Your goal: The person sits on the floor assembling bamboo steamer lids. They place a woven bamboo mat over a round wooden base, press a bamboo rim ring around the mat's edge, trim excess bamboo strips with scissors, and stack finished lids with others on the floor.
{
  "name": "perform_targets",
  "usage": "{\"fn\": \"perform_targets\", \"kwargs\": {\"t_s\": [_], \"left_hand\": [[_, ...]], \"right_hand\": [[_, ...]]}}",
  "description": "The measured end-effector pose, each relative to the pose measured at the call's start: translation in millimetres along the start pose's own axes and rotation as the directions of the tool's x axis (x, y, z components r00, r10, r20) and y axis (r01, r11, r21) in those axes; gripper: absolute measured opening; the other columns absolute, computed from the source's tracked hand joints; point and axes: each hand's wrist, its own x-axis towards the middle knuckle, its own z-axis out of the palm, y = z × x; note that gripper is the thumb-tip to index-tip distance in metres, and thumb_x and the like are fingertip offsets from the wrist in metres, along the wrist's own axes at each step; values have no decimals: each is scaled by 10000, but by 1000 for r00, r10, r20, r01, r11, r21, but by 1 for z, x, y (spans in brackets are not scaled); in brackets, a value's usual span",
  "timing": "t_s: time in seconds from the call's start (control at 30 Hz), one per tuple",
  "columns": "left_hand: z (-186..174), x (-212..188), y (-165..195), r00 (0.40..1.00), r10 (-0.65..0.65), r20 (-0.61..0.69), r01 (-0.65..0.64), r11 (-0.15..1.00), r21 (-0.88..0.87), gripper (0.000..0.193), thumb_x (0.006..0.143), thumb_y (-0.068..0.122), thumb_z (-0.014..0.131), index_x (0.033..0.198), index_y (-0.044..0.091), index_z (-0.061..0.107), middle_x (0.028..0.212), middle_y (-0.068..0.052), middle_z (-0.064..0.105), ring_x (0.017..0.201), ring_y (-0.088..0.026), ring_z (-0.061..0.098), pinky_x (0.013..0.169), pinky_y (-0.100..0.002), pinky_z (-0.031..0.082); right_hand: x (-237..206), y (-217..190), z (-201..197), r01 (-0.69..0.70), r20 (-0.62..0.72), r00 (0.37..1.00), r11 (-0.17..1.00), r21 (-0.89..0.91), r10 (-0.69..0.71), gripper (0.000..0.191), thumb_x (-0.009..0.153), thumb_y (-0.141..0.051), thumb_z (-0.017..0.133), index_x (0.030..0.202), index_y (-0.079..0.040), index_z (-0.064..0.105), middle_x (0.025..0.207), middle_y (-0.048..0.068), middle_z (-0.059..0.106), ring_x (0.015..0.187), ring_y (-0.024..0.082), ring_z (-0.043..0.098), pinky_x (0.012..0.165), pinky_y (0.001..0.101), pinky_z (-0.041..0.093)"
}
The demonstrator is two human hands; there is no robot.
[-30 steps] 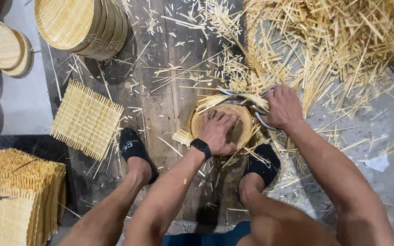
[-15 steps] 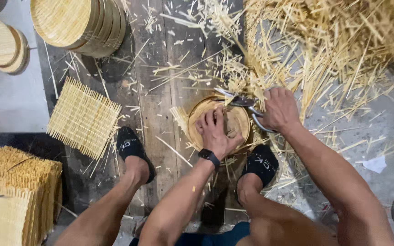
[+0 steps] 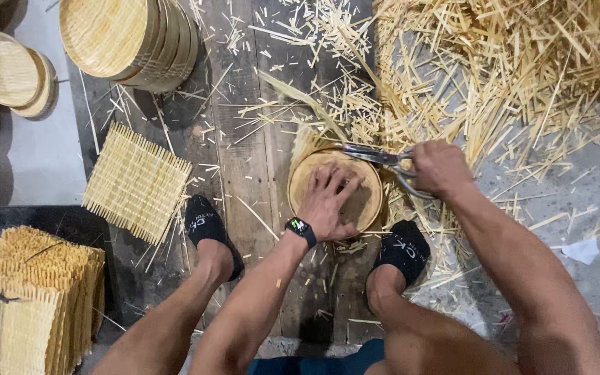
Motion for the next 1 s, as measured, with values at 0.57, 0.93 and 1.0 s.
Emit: {"fn": "perform_targets", "kwargs": {"t_s": [0.57,0.93,1.0], "left_hand": [[7,17,31,858,-495,-140,462,861,-211,1043,650,469,768,1503,10,385,1350,-176,601,1290,-359,531,1214,-638,108],[-2,8,18,967,-250,-39,238,953,-188,1012,599,388,784,1490,60,431,1407,-158,594,1313,-340,544,1261,-617,53],[-3,8,18,964,-260,-55,245,951,-189,1005,605,379,779,1500,73,438,1392,-143,606,1316,-321,553,1271,-619,55]], "right_hand": [[-6,9,-15,-7,-31,999,1000,9,7,362,1033,-398,545,1073,-61,669,904,112,611,823,209,575,779,399,516],[-8,0,-8,-33,-14,999,990,136,35,369,935,-377,563,1064,-41,646,927,151,594,893,266,583,847,421,495],[-14,-4,-3,-15,-111,993,991,135,30,492,849,-464,609,1014,-2,639,905,166,599,877,286,592,830,419,496]]}}
